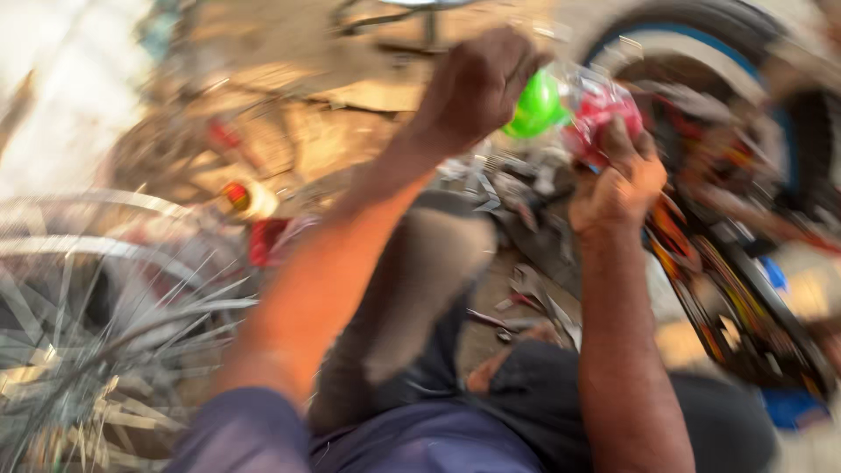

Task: The person assembles a bicycle by tightening the rear wheel axle with a wrench, then attaches a red and green horn to the handlebars using a screwdriver. Finally, the person picks up a bicycle wheel and positions it near the frame.

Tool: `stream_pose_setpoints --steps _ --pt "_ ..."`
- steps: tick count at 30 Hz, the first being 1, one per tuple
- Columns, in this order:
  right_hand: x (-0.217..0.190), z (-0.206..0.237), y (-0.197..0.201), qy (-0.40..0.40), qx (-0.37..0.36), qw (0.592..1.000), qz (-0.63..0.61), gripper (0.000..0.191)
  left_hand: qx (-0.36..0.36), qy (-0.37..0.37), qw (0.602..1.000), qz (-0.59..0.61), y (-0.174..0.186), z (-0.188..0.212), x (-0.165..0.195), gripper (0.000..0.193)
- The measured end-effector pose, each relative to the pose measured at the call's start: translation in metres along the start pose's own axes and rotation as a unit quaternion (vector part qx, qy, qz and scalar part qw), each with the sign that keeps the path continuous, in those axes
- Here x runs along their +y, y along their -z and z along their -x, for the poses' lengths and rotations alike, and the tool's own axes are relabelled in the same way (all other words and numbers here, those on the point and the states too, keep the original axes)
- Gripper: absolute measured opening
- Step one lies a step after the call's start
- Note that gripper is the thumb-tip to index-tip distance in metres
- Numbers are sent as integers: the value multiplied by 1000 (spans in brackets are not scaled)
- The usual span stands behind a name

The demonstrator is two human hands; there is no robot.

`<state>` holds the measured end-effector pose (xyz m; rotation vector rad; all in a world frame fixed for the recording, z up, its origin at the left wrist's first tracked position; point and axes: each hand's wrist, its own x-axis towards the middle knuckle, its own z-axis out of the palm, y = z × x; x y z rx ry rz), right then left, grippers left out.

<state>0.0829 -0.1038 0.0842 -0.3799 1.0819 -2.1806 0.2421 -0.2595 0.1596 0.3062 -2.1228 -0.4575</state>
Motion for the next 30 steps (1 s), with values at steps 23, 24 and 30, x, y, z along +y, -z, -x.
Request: stream_pose_setpoints --steps 23,24,30 --pt "251 -108 42 -254 -77 917 299 10 74 719 595 -351 84 389 -423 36" --pt "240 -107 44 -255 -64 919 293 10 65 708 608 -354 86 385 -421 36" --pt "142 -88 47 -161 -24 940 299 10 -34 624 675 -392 86 356 -374 27"
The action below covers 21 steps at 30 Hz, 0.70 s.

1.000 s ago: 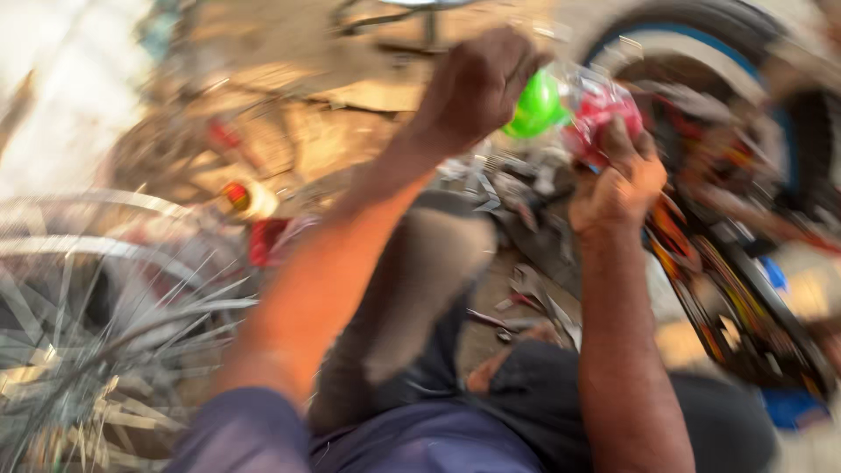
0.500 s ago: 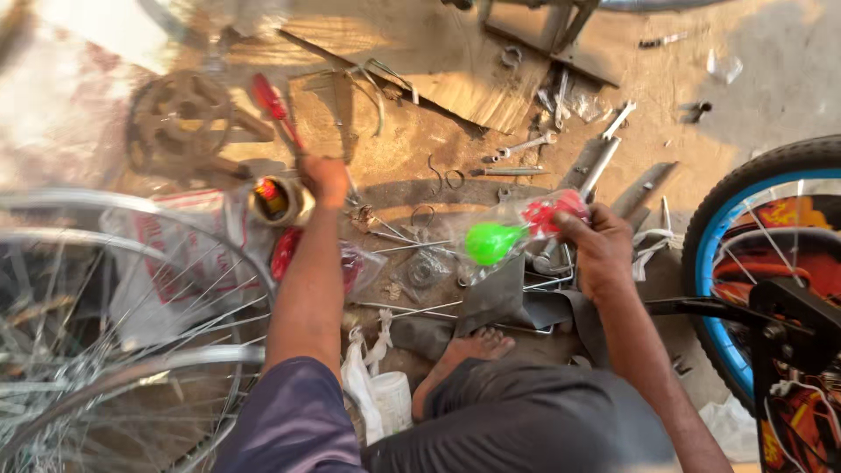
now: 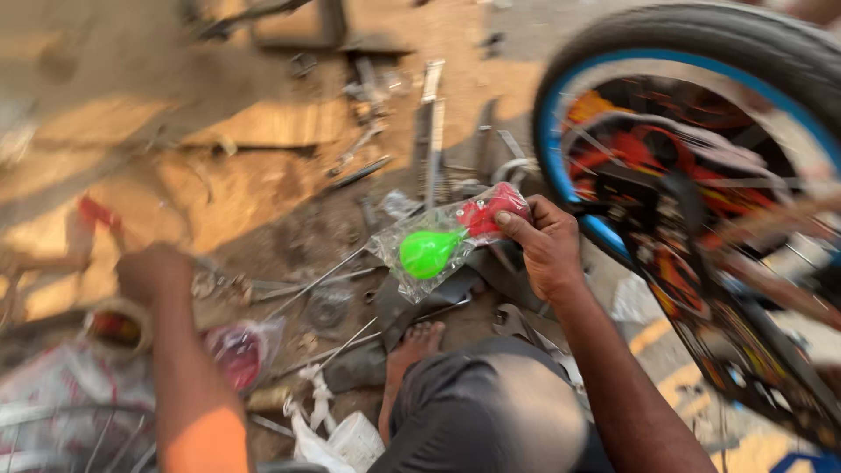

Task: The person assembles a bicycle by tightening the rear wheel axle with a wrench, then attaches a red and green horn to the handlebars using a screwdriver. Finally, the person picks up a bicycle wheel and positions it near the frame.

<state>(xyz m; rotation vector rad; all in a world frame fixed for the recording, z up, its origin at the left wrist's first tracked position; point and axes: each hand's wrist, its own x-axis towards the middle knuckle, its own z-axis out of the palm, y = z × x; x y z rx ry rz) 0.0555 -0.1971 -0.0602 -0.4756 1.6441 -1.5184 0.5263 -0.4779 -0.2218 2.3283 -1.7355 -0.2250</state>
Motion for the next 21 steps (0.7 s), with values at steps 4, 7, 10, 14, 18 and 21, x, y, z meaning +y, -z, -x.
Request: stream_pose_setpoints --steps 4,7,10,14,18,21 --pt "-55 65 60 72 54 996 -3 12 174 -187 960 -118 55 36 22 22" --pt "-87 131 103 107 120 987 22 16 215 -342 914 -30 94 58 73 29" --pt "-110 198 137 145 206 967 22 18 201 -469 848 142 128 82 157 29" --pt "-128 283 172 232 297 926 41 21 80 -509 767 382 197 152 268 26" --pt "-133 337 195 306 332 891 -52 16 -10 -524 646 555 292 269 359 27" --pt "-129 354 215 366 306 865 -156 15 -79 -547 529 643 350 375 403 32"
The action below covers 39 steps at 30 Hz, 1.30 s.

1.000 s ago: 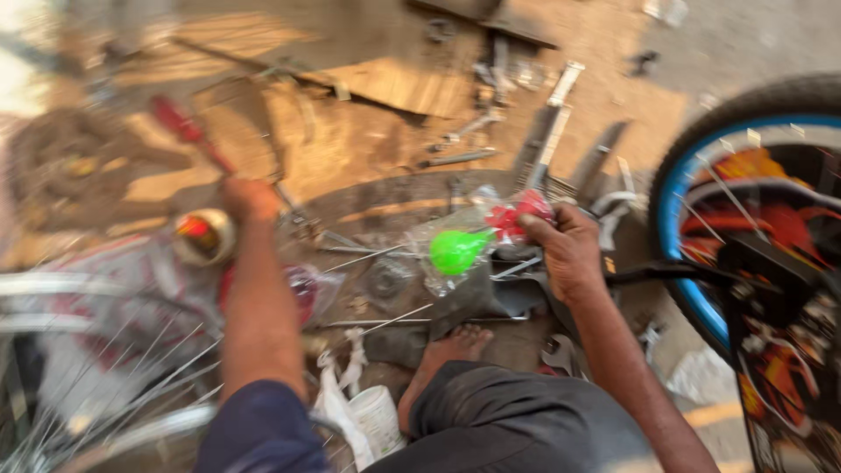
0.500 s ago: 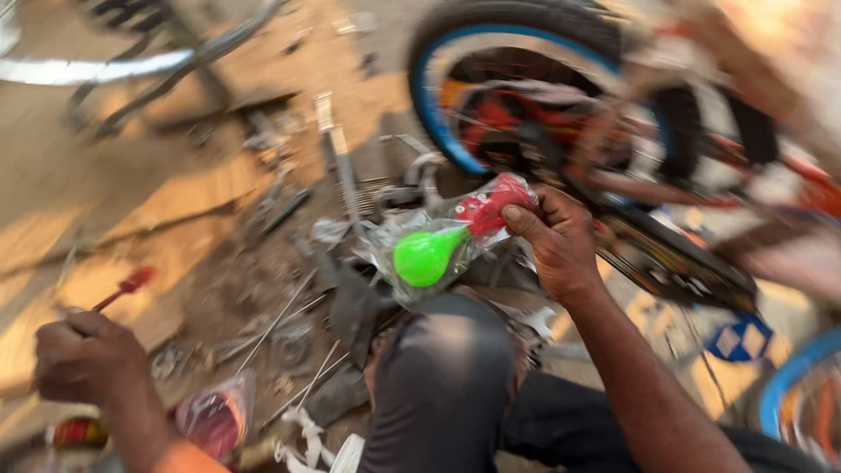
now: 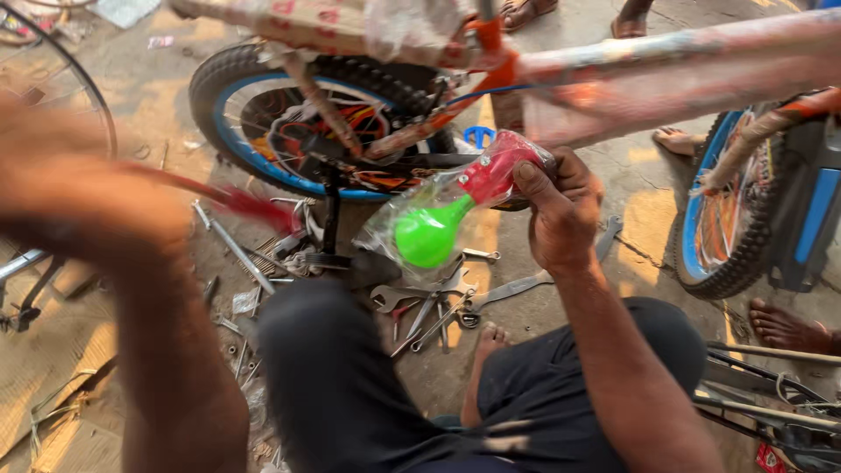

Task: The person assembles a bicycle by tightening the rear wheel axle with a wrench, then attaches a red and green horn to the handlebars using a screwdriver. Finally, the person picks up a bicycle wheel and positions it near the frame.

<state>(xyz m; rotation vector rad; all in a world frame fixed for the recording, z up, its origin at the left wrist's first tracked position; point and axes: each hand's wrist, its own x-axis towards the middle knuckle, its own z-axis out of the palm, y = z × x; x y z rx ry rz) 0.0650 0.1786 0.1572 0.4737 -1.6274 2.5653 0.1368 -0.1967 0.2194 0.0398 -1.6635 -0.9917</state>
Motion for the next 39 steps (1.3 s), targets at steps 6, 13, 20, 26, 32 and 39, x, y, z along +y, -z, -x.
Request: stream_pose_setpoints --steps 6,13,20,26,32,39 --pt "-1 -11 56 24 85 996 -19 10 -467 216 857 20 -154 62 90 45" --pt "-10 -14 86 125 160 967 151 13 -551 277 765 186 -195 137 85 62" --pt "-31 -5 97 113 124 985 28 30 -494 349 723 333 -216 164 88 58" --pt "-9 29 85 -223 -191 930 221 38 -366 458 626 515 -207 159 107 54" --pt "28 28 102 -234 -248 851 400 22 -311 403 724 466 -209 154 90 53" --pt "-28 -2 171 -172 13 947 270 26 -492 258 815 164 -213 117 60 64"
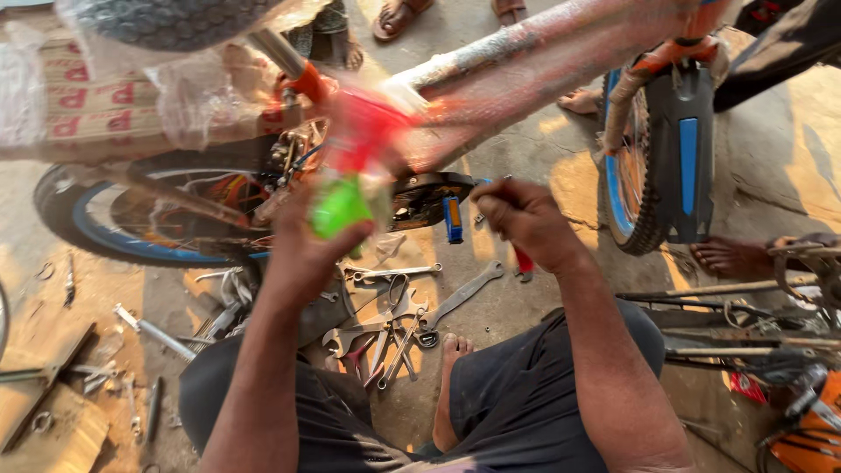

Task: The person assembles a bicycle by tightening the rear wheel axle with a wrench, then attaches a red and green horn to the handlebars using a screwdriver. Finally, the person picks up a bicycle wheel and positions it near the frame.

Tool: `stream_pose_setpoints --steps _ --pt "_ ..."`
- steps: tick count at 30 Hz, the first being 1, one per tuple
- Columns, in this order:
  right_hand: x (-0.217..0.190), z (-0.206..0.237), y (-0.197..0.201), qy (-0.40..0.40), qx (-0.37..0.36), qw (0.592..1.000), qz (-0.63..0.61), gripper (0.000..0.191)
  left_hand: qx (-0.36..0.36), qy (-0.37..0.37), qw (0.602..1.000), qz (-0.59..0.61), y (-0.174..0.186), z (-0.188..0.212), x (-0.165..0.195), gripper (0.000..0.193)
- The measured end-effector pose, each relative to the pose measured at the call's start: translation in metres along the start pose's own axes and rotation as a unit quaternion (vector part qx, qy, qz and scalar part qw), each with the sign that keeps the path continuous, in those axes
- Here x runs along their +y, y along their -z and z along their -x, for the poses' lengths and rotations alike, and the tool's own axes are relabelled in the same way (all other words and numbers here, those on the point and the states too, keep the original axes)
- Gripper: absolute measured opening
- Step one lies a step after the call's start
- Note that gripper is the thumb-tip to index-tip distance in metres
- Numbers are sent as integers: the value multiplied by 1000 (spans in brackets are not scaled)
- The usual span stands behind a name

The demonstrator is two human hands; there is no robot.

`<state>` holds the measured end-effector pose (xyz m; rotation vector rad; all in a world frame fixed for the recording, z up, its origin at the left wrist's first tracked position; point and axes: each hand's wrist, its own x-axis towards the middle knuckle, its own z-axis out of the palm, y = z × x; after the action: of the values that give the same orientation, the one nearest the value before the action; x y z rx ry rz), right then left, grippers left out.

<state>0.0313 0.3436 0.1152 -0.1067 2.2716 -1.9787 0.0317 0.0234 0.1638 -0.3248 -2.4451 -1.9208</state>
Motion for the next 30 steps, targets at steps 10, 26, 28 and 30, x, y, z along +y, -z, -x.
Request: stream_pose_setpoints --steps 10,26,28,30 --pt "2 -8 -28 120 87 953 -264 20 -80 -106 985 -110 -46 -1 -5 78" --pt "23 -15 -7 90 69 981 -160 28 -8 -111 985 -133 -21 -2 -6 81" --pt "14 -11 -13 137 61 983 -102 36 -21 -59 993 -95 -18 -3 -7 80" --pt "3 -6 -17 165 30 981 -93 53 -45 -12 998 -50 -13 -3 -8 78"
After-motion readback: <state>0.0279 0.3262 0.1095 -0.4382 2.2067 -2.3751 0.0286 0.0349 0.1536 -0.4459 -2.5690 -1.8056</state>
